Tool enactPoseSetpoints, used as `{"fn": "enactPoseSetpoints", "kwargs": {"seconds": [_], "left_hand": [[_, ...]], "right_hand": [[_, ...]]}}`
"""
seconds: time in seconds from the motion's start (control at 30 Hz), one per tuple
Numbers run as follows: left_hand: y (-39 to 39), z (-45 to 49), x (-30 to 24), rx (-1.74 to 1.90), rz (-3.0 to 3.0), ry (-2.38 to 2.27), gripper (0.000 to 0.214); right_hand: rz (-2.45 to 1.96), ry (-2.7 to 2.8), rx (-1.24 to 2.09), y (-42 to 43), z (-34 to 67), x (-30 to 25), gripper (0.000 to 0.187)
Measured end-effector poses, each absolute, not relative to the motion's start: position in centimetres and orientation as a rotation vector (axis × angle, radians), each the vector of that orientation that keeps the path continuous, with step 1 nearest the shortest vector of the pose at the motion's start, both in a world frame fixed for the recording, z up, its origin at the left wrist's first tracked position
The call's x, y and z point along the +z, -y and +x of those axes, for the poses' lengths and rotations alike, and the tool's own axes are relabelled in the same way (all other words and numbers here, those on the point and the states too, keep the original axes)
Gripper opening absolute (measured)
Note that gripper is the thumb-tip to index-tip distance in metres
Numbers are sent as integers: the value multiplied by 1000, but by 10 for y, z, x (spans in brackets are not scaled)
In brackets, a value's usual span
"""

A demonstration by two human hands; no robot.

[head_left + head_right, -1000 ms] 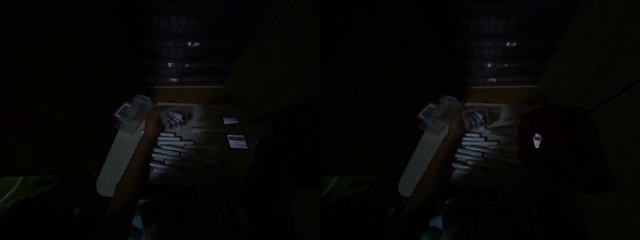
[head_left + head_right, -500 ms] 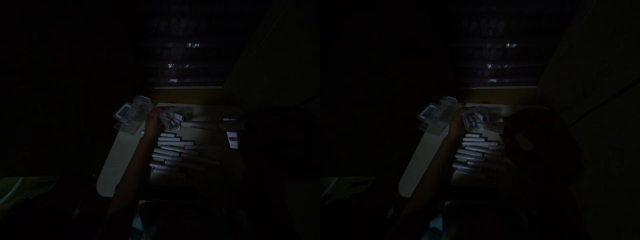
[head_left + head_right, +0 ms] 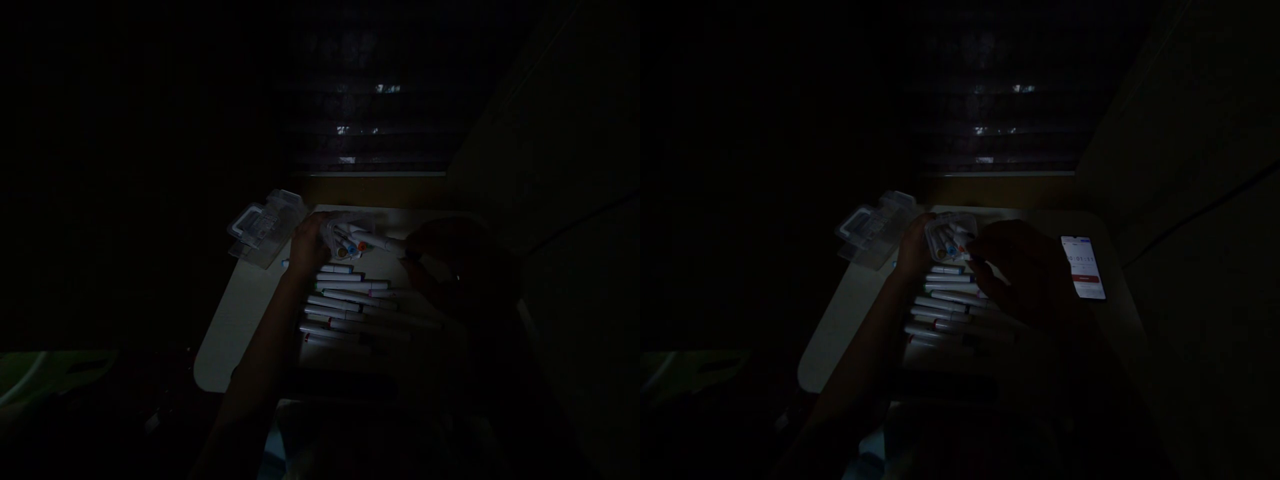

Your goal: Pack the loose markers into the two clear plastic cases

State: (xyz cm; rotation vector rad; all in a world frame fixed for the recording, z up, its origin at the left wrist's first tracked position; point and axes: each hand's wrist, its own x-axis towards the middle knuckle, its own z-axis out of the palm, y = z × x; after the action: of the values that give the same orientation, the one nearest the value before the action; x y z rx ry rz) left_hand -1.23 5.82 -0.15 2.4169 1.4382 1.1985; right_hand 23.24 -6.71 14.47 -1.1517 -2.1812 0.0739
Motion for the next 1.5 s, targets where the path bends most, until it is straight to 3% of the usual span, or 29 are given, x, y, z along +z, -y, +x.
{"fn": "enactPoseSetpoints", "kwargs": {"seconds": [0.13, 0.57, 0.83, 1.0, 1.17, 1.5], "left_hand": [[-57, -12, 0, 1205, 2409, -1439, 57], [-57, -12, -1, 1186, 2409, -1465, 55], [-55, -11, 3, 1217, 2401, -1407, 50], [-56, -11, 3, 1211, 2415, -1392, 48], [-55, -11, 3, 1241, 2390, -1382, 51], [-58, -13, -3, 1254, 2400, -1389, 55]], "right_hand": [[-1008, 2211, -158, 63, 232, 141, 16], [-928, 2192, -143, 56, 236, 135, 12], [-1199, 2242, 174, 39, 250, 126, 18], [-1602, 2454, 496, 16, 266, 88, 33], [-1786, 2540, 825, 0, 257, 65, 32], [-1641, 2674, 780, -5, 232, 45, 24]]}}
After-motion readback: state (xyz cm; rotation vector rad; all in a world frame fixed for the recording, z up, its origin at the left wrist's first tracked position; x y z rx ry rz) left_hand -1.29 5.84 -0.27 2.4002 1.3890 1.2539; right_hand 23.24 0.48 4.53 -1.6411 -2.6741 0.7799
